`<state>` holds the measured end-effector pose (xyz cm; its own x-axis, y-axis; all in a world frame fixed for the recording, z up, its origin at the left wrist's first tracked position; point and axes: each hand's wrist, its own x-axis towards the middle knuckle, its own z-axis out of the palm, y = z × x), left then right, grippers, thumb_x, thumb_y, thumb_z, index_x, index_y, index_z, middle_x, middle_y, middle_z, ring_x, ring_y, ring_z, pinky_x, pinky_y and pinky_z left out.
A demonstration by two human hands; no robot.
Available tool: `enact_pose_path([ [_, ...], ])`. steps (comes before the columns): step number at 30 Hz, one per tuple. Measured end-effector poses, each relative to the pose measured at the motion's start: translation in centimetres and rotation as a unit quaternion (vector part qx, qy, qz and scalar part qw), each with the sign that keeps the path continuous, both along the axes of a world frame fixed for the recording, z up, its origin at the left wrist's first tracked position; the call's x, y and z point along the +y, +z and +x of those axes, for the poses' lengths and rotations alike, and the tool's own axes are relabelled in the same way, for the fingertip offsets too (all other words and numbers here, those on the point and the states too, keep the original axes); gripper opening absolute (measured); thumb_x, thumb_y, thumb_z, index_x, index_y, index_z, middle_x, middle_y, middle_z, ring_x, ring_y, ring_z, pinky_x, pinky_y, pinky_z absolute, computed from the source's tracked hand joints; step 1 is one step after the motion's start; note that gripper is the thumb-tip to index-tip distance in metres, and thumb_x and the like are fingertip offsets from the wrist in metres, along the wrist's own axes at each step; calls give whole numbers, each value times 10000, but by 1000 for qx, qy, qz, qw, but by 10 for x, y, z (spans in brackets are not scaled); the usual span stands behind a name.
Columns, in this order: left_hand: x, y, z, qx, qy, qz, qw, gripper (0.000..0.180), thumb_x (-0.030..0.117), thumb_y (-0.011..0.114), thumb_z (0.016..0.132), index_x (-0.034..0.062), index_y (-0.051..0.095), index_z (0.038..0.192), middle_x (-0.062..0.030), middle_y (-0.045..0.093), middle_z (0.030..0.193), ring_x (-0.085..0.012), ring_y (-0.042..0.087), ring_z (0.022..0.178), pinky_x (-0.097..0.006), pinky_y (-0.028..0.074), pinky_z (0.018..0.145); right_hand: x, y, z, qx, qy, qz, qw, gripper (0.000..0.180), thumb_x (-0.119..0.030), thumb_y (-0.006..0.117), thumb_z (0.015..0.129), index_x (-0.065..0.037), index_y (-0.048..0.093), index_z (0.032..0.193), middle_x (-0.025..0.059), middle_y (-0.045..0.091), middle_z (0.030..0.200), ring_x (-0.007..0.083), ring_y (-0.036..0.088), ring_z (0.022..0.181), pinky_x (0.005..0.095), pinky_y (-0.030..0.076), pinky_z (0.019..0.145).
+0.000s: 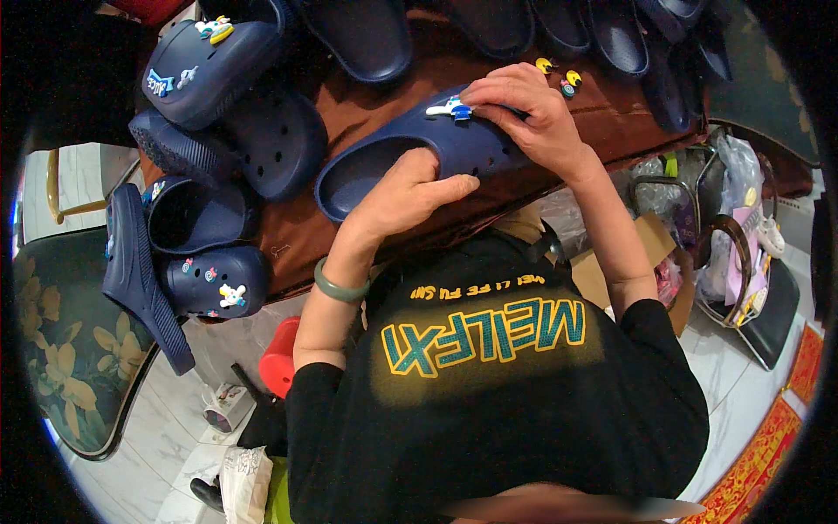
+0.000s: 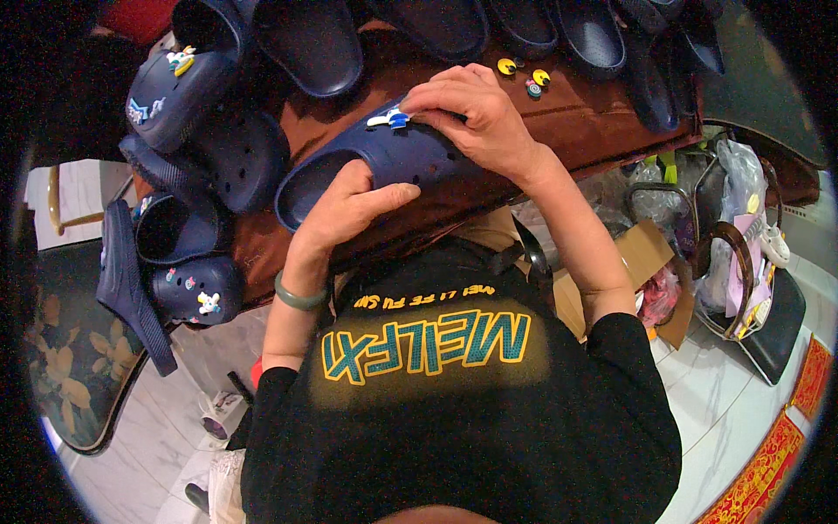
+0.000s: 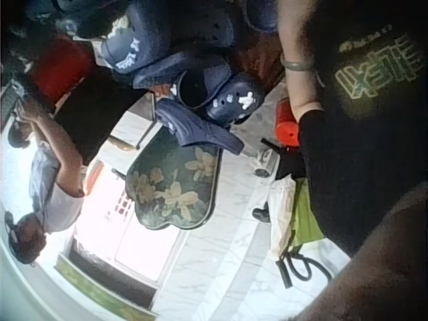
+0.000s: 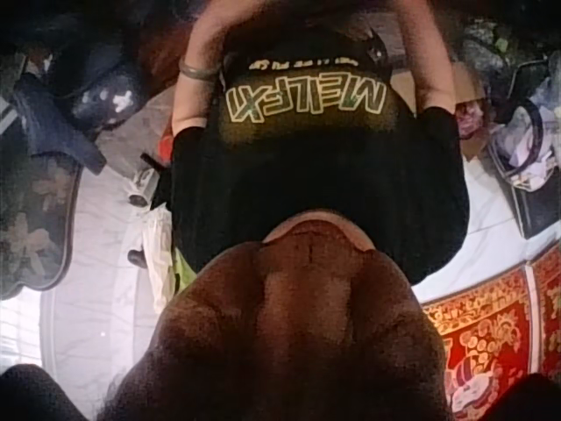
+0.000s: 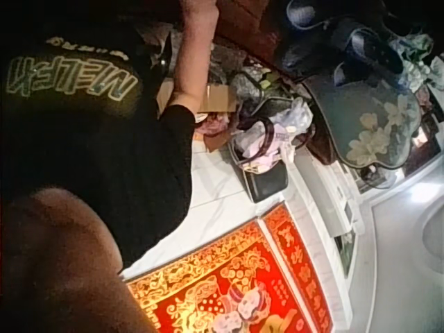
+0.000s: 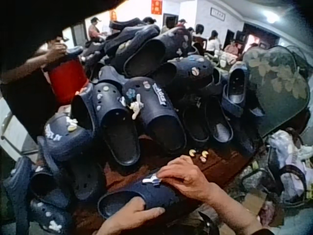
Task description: Attaching decorative charms and accessories to blue clogs.
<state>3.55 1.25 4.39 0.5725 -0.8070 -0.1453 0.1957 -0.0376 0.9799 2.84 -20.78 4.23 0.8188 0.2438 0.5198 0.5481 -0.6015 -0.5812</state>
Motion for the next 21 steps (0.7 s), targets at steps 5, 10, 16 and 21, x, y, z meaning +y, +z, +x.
enact_pose_path([
  [5,1,1,4,10,-9,26,1000,296,154,616,849,-45,617,1068,-52,632,968,-144,564,881,-298,467,801,0,8,6,5,48,-66,997,208,-32,693,786,-87,677,986,15,665,1022,215,567,1031,361,400,922],
  [10,1,9,9,36,-16,68,997,279,168,624,853,-33,630,1046,-35,626,945,-122,555,861,-279,461,772,0,15,13,-15,53,-134,989,230,-61,697,784,-107,669,1008,22,656,1026,225,559,1040,384,369,958],
  [16,0,1,10,31,-6,30,999,316,164,622,858,-35,620,1104,-42,633,997,-131,557,913,-285,459,823,-8,11,20,-5,40,-128,991,183,-89,680,826,-80,674,1009,38,665,983,233,589,984,363,400,934],
  [21,-2,9,11,38,5,1,999,405,136,671,839,-26,568,1195,-49,615,1131,-153,564,1016,-296,443,929,-15,3,20,207,21,54,977,176,-138,656,900,-27,694,1030,46,669,986,136,600,945,261,467,828],
])
